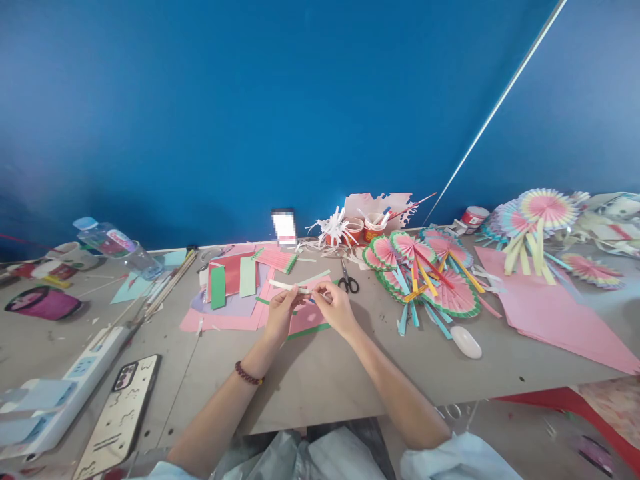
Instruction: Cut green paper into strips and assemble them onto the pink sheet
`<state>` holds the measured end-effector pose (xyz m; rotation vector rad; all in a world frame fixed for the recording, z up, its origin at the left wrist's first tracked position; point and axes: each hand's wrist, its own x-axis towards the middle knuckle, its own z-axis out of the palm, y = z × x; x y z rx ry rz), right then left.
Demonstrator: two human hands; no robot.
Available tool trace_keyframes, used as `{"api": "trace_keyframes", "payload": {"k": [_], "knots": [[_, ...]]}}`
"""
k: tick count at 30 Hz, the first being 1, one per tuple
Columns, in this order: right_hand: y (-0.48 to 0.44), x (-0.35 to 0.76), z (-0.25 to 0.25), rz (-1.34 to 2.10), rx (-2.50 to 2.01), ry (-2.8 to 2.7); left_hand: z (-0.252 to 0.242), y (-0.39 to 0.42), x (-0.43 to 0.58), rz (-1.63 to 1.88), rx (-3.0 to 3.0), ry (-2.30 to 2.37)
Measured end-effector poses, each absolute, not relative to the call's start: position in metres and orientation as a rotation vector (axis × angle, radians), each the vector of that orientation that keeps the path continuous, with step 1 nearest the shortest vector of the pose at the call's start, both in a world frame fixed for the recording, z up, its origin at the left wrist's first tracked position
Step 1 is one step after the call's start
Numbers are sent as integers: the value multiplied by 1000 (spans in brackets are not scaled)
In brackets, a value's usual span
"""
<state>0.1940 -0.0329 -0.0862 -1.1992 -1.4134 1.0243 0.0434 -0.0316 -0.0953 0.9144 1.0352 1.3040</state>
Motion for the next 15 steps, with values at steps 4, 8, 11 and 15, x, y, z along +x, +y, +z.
{"api": "trace_keyframes", "payload": {"k": [4,8,11,15], "knots": [[-30,194,-88,1089,-1190,-1340,-95,-29,44,1308,1035,1002],[-31,194,-87,1139,-1179,-1293,-98,-27,45,1341,1148,999],[-32,195,-86,1182,-1154,-1280,-99,-26,43,1376,1216,1091],[-31,195,-86,1207,-1138,-1244,-94,-27,39,1365,1380,1143]]}}
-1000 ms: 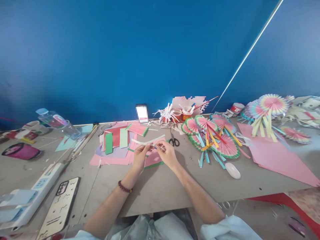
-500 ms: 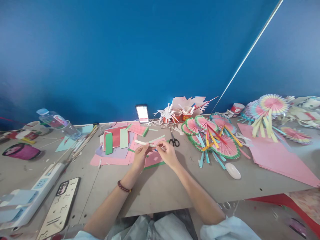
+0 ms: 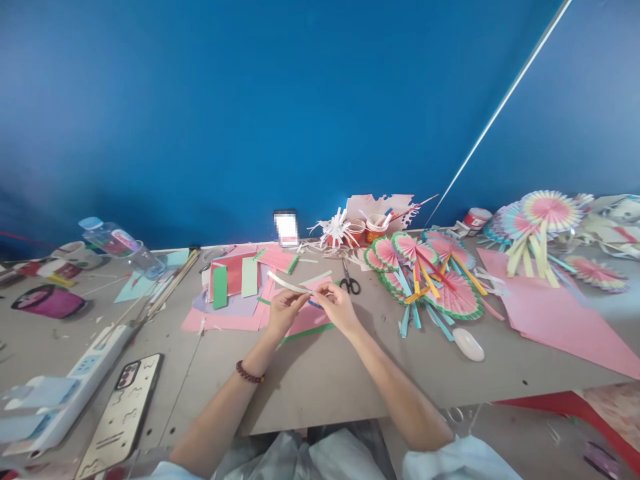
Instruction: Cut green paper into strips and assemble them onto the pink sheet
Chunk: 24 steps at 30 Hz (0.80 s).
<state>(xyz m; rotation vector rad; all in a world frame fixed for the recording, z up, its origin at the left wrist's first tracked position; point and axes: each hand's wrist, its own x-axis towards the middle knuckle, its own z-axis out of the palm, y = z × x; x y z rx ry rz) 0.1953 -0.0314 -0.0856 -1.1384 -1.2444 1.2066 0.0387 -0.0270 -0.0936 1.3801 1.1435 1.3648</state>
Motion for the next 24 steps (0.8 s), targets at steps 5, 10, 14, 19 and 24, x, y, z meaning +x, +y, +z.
{"api": "trace_keyframes", "payload": {"k": [5,10,14,19,24], "knots": [[-30,196,-83,1280,-1129,-1200,-83,-29,31,1336,1663,1101],[-34,194,-76,1346,-1093,-1204,-86,-28,28,1459,1813,1151],[-36,194,-74,1336,-1096,-1238,-96,-25,27,1484,1938,1245],[-34,194,-77,1356,-1065,-1241,-103,-23,25,1475,2043,1297],[-33,194,-79,1426,-1075,-1218,-104,-21,22,1513,2169,1294]]}}
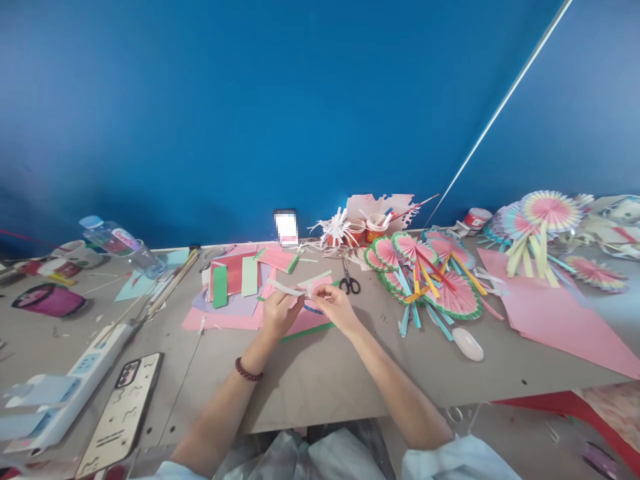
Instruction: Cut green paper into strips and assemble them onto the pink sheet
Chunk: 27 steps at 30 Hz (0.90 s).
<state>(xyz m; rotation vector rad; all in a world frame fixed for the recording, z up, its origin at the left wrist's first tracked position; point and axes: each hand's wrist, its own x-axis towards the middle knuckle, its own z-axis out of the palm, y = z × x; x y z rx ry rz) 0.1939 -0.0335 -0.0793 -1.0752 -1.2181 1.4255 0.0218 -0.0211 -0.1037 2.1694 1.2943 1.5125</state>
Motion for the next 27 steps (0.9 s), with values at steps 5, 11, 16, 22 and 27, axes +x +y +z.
{"api": "trace_keyframes", "payload": {"k": [5,11,16,22,27], "knots": [[-35,194,-76,1459,-1106,-1217,-101,-20,16,1486,2276,1264],[-37,193,-72,1466,-1111,-1223,-99,-19,10,1426,2449,1289],[-35,193,-78,1485,-1109,-1212,-100,-17,9,1421,2494,1301],[-34,194,-82,1506,-1095,-1229,-102,-14,8,1453,2483,1324],[-34,194,-83,1521,-1096,-1224,-103,-14,6,1411,2561,1341]]}}
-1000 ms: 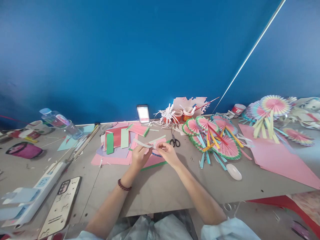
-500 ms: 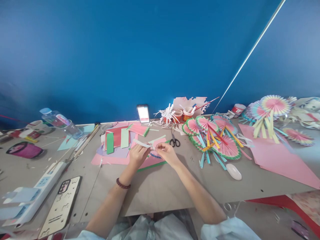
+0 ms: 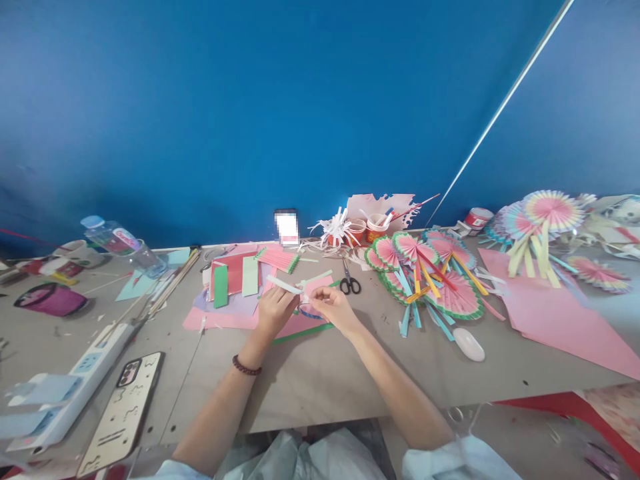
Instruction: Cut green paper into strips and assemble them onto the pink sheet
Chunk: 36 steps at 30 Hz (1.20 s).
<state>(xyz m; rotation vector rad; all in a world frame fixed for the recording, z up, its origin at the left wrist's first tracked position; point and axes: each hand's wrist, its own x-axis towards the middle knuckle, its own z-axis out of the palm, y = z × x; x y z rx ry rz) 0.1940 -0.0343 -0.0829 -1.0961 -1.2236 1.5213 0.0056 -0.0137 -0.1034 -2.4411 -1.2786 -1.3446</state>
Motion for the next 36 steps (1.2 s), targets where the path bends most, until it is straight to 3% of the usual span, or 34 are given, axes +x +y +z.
{"api": "trace_keyframes", "payload": {"k": [5,19,36], "knots": [[-35,194,-83,1512,-1113,-1232,-103,-13,5,-1231,-2377,-1223],[-35,193,-83,1526,-1104,-1231,-104,-9,5,-1393,-2364,-1152],[-36,193,-82,1535,-1095,-1224,-102,-8,8,-1132,-2075,-1044]]}}
